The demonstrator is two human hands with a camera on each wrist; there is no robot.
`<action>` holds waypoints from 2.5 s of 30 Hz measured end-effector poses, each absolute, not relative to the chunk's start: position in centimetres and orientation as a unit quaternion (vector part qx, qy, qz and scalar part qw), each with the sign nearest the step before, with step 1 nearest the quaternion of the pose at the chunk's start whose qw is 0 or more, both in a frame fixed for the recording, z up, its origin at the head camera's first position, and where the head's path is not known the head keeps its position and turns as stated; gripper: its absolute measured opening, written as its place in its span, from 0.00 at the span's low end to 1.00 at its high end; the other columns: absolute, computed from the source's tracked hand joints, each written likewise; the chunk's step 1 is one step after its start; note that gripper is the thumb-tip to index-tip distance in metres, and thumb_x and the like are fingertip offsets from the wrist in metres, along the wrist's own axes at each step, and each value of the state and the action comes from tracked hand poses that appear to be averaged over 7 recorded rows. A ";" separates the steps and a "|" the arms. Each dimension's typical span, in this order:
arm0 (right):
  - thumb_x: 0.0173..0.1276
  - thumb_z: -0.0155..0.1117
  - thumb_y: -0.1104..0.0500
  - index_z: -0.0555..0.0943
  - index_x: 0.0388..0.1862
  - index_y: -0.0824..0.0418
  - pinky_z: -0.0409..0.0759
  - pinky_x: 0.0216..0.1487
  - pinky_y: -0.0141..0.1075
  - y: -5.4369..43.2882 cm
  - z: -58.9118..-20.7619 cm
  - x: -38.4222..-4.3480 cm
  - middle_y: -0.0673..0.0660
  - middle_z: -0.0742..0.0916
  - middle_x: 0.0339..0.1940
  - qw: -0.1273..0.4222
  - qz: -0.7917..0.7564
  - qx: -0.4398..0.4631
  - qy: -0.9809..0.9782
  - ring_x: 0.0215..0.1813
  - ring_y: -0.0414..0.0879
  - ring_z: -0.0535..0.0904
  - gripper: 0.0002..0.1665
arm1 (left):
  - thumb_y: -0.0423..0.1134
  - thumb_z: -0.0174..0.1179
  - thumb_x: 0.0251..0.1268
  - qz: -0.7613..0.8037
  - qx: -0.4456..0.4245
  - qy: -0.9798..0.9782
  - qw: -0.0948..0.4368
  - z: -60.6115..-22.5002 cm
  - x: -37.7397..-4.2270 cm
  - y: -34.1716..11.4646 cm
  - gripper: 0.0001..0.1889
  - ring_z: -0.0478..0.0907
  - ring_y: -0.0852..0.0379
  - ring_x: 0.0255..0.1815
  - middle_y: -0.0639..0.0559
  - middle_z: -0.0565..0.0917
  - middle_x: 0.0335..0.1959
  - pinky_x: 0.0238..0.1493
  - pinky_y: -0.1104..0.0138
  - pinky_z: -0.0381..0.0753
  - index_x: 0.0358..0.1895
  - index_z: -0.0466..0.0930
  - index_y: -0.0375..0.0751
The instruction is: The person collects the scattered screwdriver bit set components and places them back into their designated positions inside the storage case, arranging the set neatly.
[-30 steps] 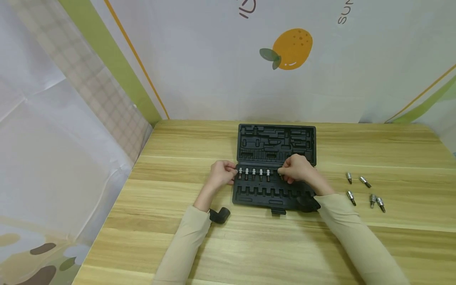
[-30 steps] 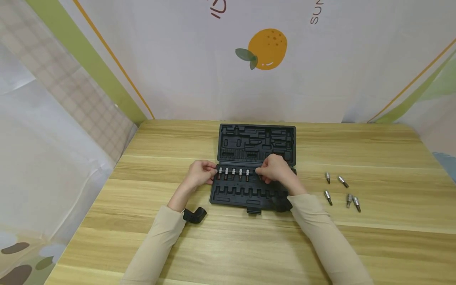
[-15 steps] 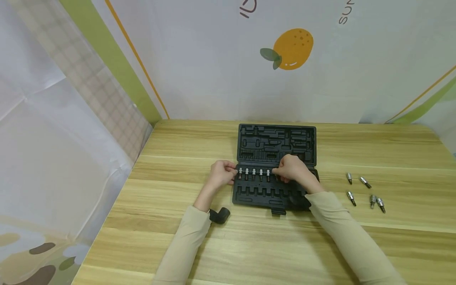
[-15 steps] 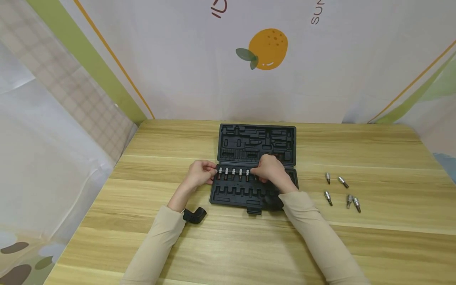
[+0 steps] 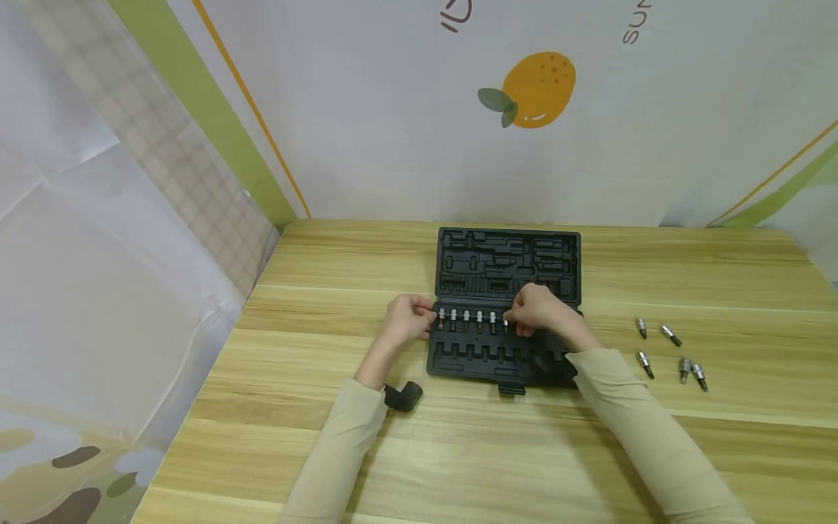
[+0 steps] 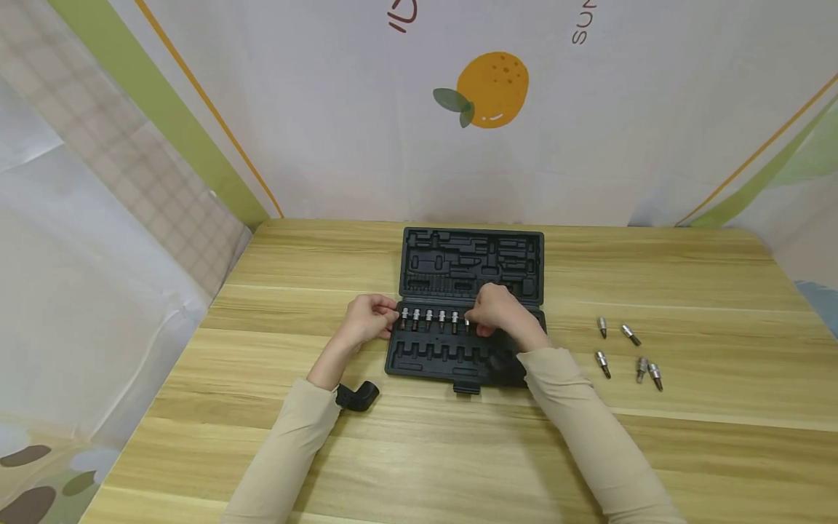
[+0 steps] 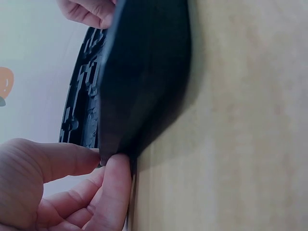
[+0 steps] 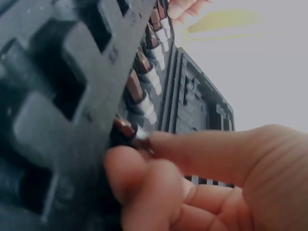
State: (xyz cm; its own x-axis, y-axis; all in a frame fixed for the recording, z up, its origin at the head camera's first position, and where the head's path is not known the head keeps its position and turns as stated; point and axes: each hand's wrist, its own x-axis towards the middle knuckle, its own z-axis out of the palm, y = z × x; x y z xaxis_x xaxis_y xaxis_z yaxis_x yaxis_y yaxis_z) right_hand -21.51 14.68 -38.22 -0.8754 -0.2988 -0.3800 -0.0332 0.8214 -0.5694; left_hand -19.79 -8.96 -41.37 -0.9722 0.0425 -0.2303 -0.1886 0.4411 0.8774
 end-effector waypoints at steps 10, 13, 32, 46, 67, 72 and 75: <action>0.64 0.64 0.60 0.82 0.18 0.65 0.83 0.30 0.36 15.0 -38.3 -21.6 0.51 0.81 0.12 0.256 -0.303 -0.062 0.916 0.15 0.39 0.76 0.16 | 0.27 0.57 0.63 0.531 -0.047 0.838 0.117 -41.3 -19.8 -9.0 0.08 0.77 0.56 0.24 0.43 0.80 0.31 0.25 0.68 0.84 0.43 0.80 0.28; 0.62 0.67 0.56 0.81 0.14 0.63 0.81 0.25 0.33 15.2 -38.0 -22.0 0.50 0.79 0.09 0.283 -0.293 -0.029 0.913 0.12 0.38 0.73 0.19 | 0.27 0.57 0.62 0.529 -0.041 0.839 0.118 -41.3 -19.9 -9.1 0.08 0.77 0.57 0.23 0.43 0.80 0.30 0.24 0.68 0.84 0.43 0.79 0.28; 0.65 0.63 0.48 0.76 0.14 0.57 0.70 0.18 0.26 13.3 -35.8 -25.4 0.48 0.76 0.11 0.443 -0.130 -0.002 0.887 0.14 0.36 0.67 0.23 | 0.25 0.57 0.61 0.499 -0.001 0.852 0.160 -40.3 -21.1 -9.6 0.06 0.76 0.56 0.22 0.45 0.76 0.28 0.23 0.69 0.84 0.41 0.77 0.28; 0.62 0.66 0.48 0.76 0.13 0.56 0.71 0.21 0.27 12.4 -35.9 -26.2 0.48 0.76 0.11 0.447 -0.087 -0.002 0.890 0.16 0.38 0.68 0.22 | 0.25 0.57 0.61 0.490 0.000 0.858 0.155 -40.2 -20.8 -9.8 0.07 0.77 0.56 0.22 0.45 0.75 0.28 0.23 0.69 0.84 0.42 0.77 0.27; 0.64 0.65 0.49 0.80 0.15 0.55 0.74 0.30 0.31 11.5 -35.3 -27.0 0.46 0.77 0.11 0.480 -0.016 -0.054 0.875 0.15 0.37 0.67 0.19 | 0.26 0.57 0.61 0.486 0.017 0.863 0.137 -40.3 -20.3 -9.8 0.10 0.80 0.56 0.19 0.45 0.78 0.28 0.22 0.70 0.83 0.45 0.78 0.25; 0.63 0.65 0.49 0.80 0.16 0.56 0.76 0.32 0.32 11.5 -35.0 -26.9 0.47 0.77 0.11 0.470 -0.013 -0.053 0.881 0.17 0.38 0.69 0.18 | 0.26 0.57 0.61 0.492 0.023 0.859 0.138 -40.4 -20.4 -9.7 0.11 0.80 0.56 0.20 0.44 0.78 0.28 0.22 0.69 0.83 0.46 0.78 0.25; 0.63 0.65 0.50 0.81 0.18 0.57 0.76 0.31 0.32 11.5 -35.1 -26.9 0.48 0.78 0.12 0.466 -0.012 -0.047 0.883 0.17 0.38 0.69 0.17 | 0.26 0.56 0.62 0.496 0.028 0.857 0.136 -40.4 -20.4 -9.6 0.11 0.79 0.56 0.19 0.44 0.78 0.28 0.22 0.69 0.83 0.46 0.78 0.25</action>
